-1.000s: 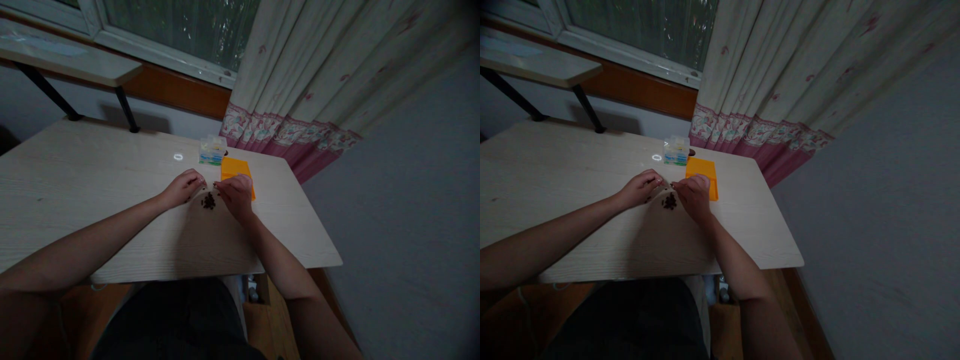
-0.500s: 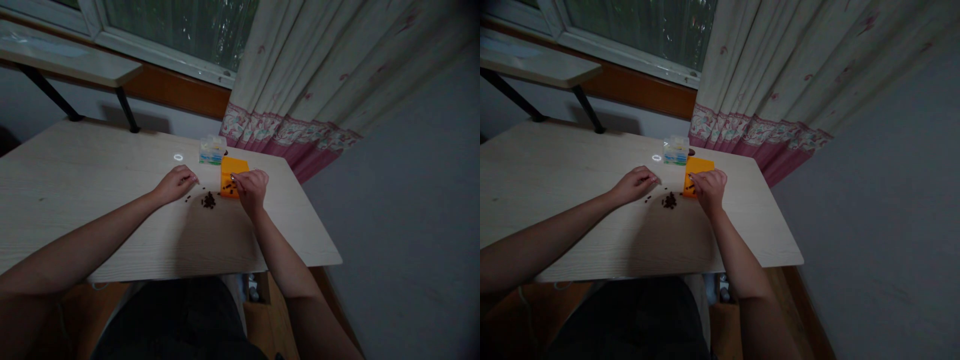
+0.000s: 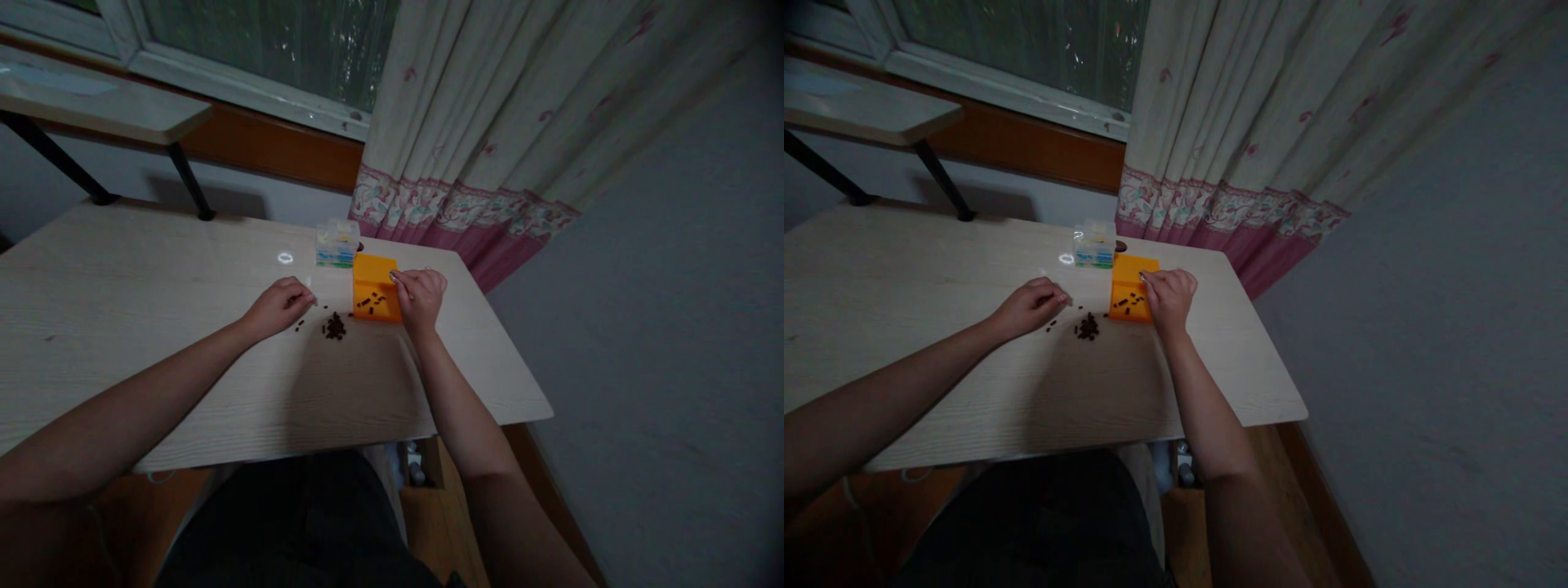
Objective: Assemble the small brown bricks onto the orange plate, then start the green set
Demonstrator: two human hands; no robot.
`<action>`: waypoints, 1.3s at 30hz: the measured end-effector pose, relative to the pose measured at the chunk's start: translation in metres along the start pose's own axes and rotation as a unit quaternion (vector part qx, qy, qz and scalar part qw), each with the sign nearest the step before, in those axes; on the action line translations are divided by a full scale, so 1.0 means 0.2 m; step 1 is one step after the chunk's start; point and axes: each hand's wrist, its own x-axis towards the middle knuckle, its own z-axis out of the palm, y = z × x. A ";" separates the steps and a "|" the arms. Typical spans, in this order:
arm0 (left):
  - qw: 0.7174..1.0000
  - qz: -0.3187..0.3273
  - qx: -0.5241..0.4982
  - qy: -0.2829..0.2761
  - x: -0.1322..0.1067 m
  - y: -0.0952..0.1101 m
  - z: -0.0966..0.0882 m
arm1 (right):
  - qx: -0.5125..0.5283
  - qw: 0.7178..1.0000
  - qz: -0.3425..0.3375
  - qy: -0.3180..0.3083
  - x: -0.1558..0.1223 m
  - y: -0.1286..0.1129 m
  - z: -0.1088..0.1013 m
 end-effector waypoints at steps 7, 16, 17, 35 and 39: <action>1.000 0.005 0.004 -0.006 0.00 0.00 0.00 | -0.010 1.000 0.019 -0.005 -0.01 0.06 0.02; 1.000 0.005 0.010 -0.010 0.00 -0.02 0.01 | -0.022 0.997 0.022 -0.069 0.01 0.07 0.02; 1.000 0.005 0.009 -0.010 0.00 -0.02 0.01 | -0.018 0.996 0.021 -0.085 0.00 0.07 0.02; 1.000 0.008 0.001 -0.020 0.00 0.00 0.01 | 0.023 0.962 -0.016 -0.273 -0.02 0.18 0.06; 1.000 0.011 0.002 -0.021 0.00 -0.01 0.01 | 0.015 0.957 -0.029 -0.289 -0.02 0.19 0.05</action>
